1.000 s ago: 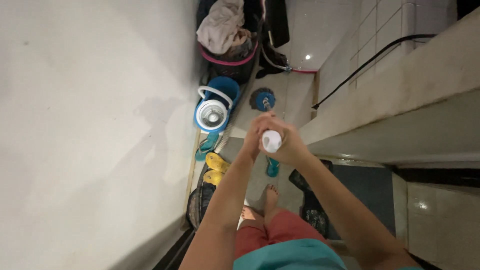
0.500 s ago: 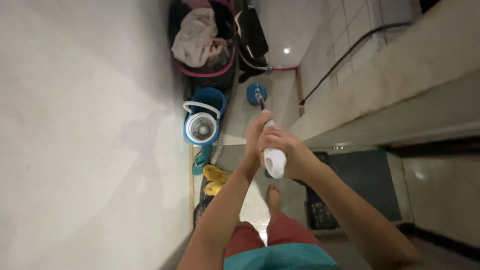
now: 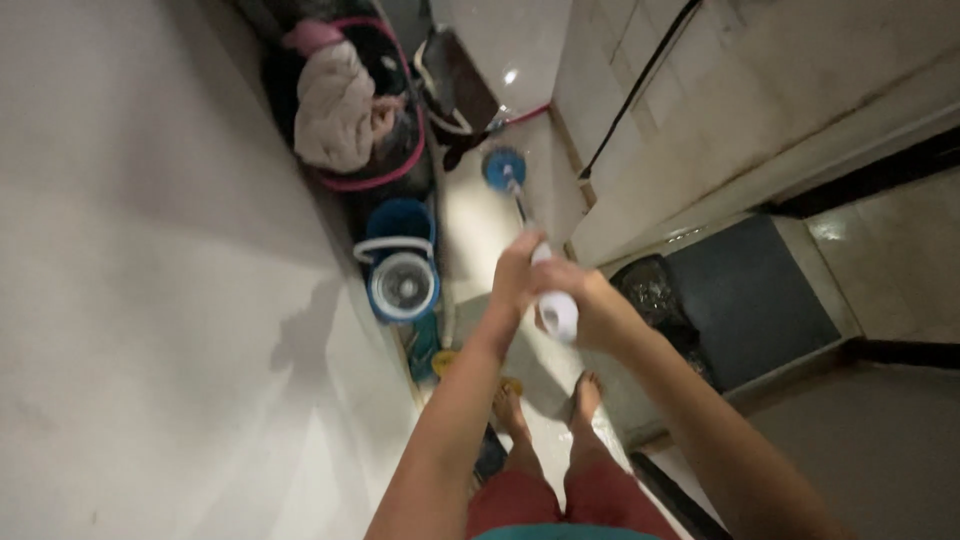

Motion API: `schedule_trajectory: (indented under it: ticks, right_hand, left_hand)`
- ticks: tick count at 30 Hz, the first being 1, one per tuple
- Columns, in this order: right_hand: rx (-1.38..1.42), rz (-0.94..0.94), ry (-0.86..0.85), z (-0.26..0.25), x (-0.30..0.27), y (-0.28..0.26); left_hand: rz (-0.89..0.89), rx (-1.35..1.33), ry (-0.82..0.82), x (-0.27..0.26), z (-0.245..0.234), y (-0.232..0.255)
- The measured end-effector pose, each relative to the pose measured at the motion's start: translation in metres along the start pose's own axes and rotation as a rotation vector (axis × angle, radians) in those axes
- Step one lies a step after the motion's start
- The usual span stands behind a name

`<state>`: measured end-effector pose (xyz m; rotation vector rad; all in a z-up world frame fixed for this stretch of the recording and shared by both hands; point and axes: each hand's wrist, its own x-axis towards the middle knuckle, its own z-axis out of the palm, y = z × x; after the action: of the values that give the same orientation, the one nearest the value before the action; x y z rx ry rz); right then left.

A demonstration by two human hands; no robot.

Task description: Cleaning a floor mat and the surrounding floor area using a mop.

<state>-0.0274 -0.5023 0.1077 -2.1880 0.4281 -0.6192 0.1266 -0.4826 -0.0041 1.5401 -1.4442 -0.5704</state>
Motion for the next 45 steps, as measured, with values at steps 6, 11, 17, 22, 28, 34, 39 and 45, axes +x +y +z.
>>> schedule_trajectory:
  ticks: [6, 11, 17, 22, 28, 34, 39, 45]
  right_hand:
    - [0.094, 0.166, 0.014, -0.044, 0.011, -0.076]
    - [0.056, 0.005, 0.027, -0.071, 0.017, -0.088]
    - [0.041, -0.004, 0.073, -0.072, 0.015, -0.062]
    - [0.031, 0.224, 0.211, -0.041, 0.019, 0.001]
    - [0.089, 0.155, 0.572, -0.008, 0.026, 0.028]
    - [0.132, 0.172, 0.657, -0.002, 0.033, 0.027]
    - [0.065, 0.215, 0.491, -0.03, 0.033, -0.019]
    - [0.178, 0.134, 0.483, -0.06, 0.021, -0.038]
  left_hand:
    - [0.057, -0.145, -0.085, -0.01, -0.026, 0.062]
    - [-0.006, -0.213, -0.048, 0.001, -0.017, 0.075]
    - [0.023, -0.21, -0.052, 0.033, 0.007, 0.047]
    - [0.167, -0.07, -0.089, 0.075, 0.023, -0.009]
    - [-0.414, -1.315, -0.233, 0.086, 0.071, -0.07]
    - [-0.126, -0.092, -0.096, 0.09, 0.059, -0.062]
    - [0.145, -0.201, -0.192, 0.069, 0.036, -0.028]
    - [-0.042, -0.939, -0.449, 0.056, 0.027, 0.0]
